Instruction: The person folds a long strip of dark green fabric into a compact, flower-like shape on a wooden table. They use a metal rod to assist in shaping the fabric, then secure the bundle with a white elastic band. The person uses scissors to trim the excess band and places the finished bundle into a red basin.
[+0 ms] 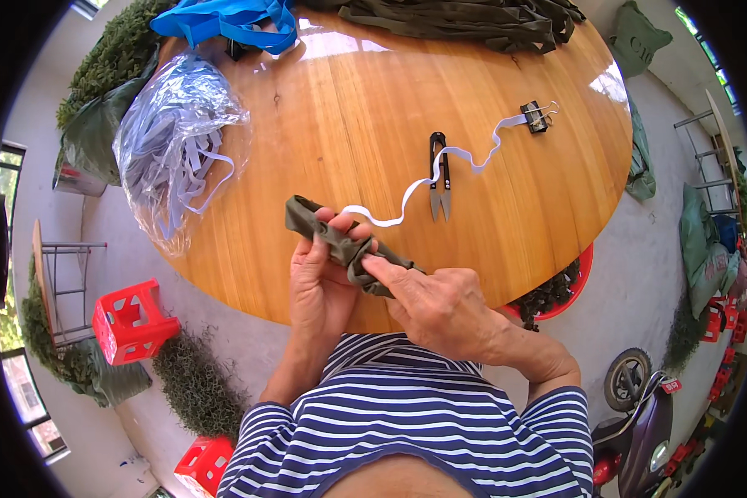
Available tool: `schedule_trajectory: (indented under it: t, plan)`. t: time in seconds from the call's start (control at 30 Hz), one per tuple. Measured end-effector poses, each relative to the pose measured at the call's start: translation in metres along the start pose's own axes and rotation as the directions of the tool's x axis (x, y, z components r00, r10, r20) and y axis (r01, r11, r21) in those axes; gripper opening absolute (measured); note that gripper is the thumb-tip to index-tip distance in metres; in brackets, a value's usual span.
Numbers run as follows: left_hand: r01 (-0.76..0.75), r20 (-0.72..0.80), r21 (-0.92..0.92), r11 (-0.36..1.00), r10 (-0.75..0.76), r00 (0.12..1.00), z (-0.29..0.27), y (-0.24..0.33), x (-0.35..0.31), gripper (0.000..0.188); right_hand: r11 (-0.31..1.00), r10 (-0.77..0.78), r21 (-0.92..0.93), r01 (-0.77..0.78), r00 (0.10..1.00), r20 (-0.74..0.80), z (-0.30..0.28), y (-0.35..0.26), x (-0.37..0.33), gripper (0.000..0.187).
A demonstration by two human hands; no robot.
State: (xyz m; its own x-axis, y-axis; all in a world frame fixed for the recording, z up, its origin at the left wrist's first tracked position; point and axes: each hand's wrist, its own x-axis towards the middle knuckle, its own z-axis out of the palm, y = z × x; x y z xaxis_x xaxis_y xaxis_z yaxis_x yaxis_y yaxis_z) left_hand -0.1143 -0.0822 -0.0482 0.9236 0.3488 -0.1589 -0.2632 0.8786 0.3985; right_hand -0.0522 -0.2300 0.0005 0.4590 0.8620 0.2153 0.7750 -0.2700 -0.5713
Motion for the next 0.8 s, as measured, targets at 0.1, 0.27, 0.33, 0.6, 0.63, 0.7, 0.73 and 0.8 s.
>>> schedule_trajectory:
  t: [0.1,0.27,0.33,0.6,0.63,0.7,0.73,0.8]
  plan:
    - [-0.011,0.051,-0.043,0.999,0.013,0.999,0.001,0.012,-0.002,0.03,0.986,-0.005,0.169,-0.002,0.999,0.04,-0.008,0.001,0.002,0.054]
    - [0.179,0.29,-0.211,0.961,-0.114,0.95,0.002,0.044,0.01,0.033,0.963,0.063,0.27,-0.028,0.99,-0.125,-0.04,0.014,0.051,0.055]
    - [0.242,0.359,-0.205,0.948,-0.158,0.92,0.007,0.049,0.014,0.033,0.875,-0.004,0.483,0.025,0.999,-0.045,-0.015,0.026,0.077,0.051]
    - [0.378,0.373,0.043,0.925,-0.365,0.853,-0.005,0.066,0.019,0.033,-0.063,-0.143,0.934,-0.351,0.93,0.339,-0.03,0.083,0.092,0.022]
    - [0.398,0.372,0.036,0.917,-0.382,0.846,-0.009,0.059,0.018,0.033,-0.01,-0.05,0.932,-0.362,0.931,0.361,-0.028,0.086,0.094,0.023]
    - [0.35,0.334,0.09,0.932,-0.359,0.871,0.0,0.053,0.015,0.032,0.091,0.137,0.915,-0.393,0.915,0.38,-0.022,0.087,0.098,0.024]
    - [0.301,0.363,0.067,0.951,-0.304,0.881,0.001,0.049,0.016,0.032,0.212,0.219,0.885,-0.415,0.903,0.371,-0.02,0.084,0.1,0.026]
    - [0.191,0.414,0.012,0.982,-0.178,0.893,0.003,0.041,0.018,0.032,0.437,0.363,0.769,-0.466,0.874,0.323,-0.019,0.071,0.105,0.028]
